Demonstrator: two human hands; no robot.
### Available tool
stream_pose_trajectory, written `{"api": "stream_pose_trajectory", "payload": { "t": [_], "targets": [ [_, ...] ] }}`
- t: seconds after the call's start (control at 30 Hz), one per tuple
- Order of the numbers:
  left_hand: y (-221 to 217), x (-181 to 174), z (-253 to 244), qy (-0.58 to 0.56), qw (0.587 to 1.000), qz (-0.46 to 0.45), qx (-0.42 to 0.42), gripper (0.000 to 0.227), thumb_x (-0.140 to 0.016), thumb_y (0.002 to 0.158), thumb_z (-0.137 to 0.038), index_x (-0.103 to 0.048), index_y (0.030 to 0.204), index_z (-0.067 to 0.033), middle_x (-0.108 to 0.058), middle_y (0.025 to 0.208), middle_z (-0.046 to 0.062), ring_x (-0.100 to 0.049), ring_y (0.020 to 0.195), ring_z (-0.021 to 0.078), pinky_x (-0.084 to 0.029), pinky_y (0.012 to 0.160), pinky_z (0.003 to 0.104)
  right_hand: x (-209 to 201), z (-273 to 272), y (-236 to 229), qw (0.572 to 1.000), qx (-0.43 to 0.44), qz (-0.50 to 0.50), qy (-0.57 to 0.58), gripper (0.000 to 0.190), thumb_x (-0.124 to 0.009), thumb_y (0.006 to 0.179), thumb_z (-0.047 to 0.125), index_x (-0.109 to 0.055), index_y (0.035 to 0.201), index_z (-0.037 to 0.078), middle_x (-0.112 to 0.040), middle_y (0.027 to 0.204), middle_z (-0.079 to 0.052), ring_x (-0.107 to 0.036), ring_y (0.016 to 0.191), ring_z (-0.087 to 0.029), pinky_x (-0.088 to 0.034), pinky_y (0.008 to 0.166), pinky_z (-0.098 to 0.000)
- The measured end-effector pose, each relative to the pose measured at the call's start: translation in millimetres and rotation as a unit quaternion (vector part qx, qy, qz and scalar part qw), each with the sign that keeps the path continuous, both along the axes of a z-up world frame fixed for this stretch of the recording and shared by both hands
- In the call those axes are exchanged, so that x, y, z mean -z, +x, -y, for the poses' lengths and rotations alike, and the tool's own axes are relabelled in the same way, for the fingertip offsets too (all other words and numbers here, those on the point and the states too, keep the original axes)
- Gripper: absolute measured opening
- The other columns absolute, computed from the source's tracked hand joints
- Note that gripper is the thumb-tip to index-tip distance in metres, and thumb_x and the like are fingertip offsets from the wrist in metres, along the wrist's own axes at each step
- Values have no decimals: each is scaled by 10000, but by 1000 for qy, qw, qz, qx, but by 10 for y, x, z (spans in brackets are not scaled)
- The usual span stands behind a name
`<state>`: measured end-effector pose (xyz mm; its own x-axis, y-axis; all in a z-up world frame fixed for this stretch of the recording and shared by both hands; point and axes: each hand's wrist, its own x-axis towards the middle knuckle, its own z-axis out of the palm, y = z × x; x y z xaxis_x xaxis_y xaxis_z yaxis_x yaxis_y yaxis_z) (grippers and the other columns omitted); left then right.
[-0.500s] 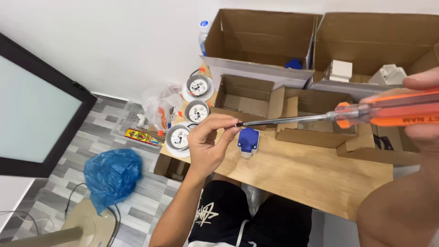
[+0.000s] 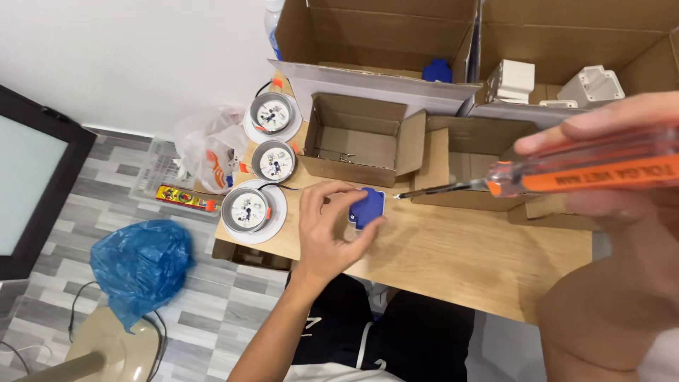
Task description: The person assembles a blue electrical socket by inserting a black internal component and securing it with a white cover. Using a screwdriver, they tighten screws into the socket and handle various parts from cardboard boxes on a wooden table.
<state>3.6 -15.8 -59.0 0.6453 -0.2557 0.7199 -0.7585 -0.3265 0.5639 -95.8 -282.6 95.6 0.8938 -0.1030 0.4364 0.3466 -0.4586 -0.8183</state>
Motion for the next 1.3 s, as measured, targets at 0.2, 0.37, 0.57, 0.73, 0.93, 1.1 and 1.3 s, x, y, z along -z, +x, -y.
{"api": "stream_pose_trajectory", "payload": {
  "t": [0.2,0.37,0.57,0.73,0.93,1.1,1.3],
  "targets": [
    [31,193,55,55,990,-129,11,650,-908,763,-427,-587,1206,-77,-530,1202,127,-580,1145,282,-501,1029,381,35,-325,85,995,-13,82,-46,599,-642,1041,-114,-317,1522,31,-627,1349,-350,-821,1186,-406,-768,1007,-394],
    [147,185,-16,24,984,-150,90,465,-850,832,-256,-597,1172,-65,-562,1190,137,-618,1115,266,-518,993,347,11,-155,326,984,-94,97,-117,539,-705,1020,-45,-385,1451,0,-596,1341,-276,-836,1198,-371,-792,1068,-403],
    [212,198,-86,-2,969,-186,166,416,-811,867,-162,-615,1227,-87,-625,1256,143,-654,1150,265,-521,1027,349,-2,-207,461,979,-117,68,-149,558,-780,965,-19,-450,1415,2,-696,1267,-250,-837,1144,-309,-743,999,-348],
    [187,173,-107,7,964,-207,169,397,-780,886,-161,-634,1248,-90,-629,1295,131,-657,1186,259,-511,1069,356,31,-237,522,976,-124,74,-163,541,-796,967,29,-471,1399,10,-745,1222,-216,-853,1119,-290,-719,908,-298],
    [183,182,-126,14,964,-203,172,405,-772,908,-177,-621,1273,-88,-620,1322,123,-648,1208,257,-503,1094,363,97,-275,592,971,-142,112,-155,494,-781,973,-55,-489,1369,-96,-679,1148,-199,-846,1131,-370,-780,928,-373],
    [186,174,-137,18,962,-203,183,452,-784,898,-171,-604,1302,-80,-608,1338,128,-638,1232,263,-491,1118,361,133,-231,666,964,-183,119,-154,498,-753,983,-89,-466,1390,-106,-663,1171,-187,-844,1135,-378,-773,956,-393],
    [186,185,-141,22,959,-210,188,465,-791,897,-179,-597,1310,-89,-598,1352,125,-629,1250,263,-480,1128,363,50,-425,611,967,-118,136,-179,426,-760,966,-88,-514,1295,-201,-668,1135,-298,-827,1092,-432,-730,926,-392]
  ]
}}
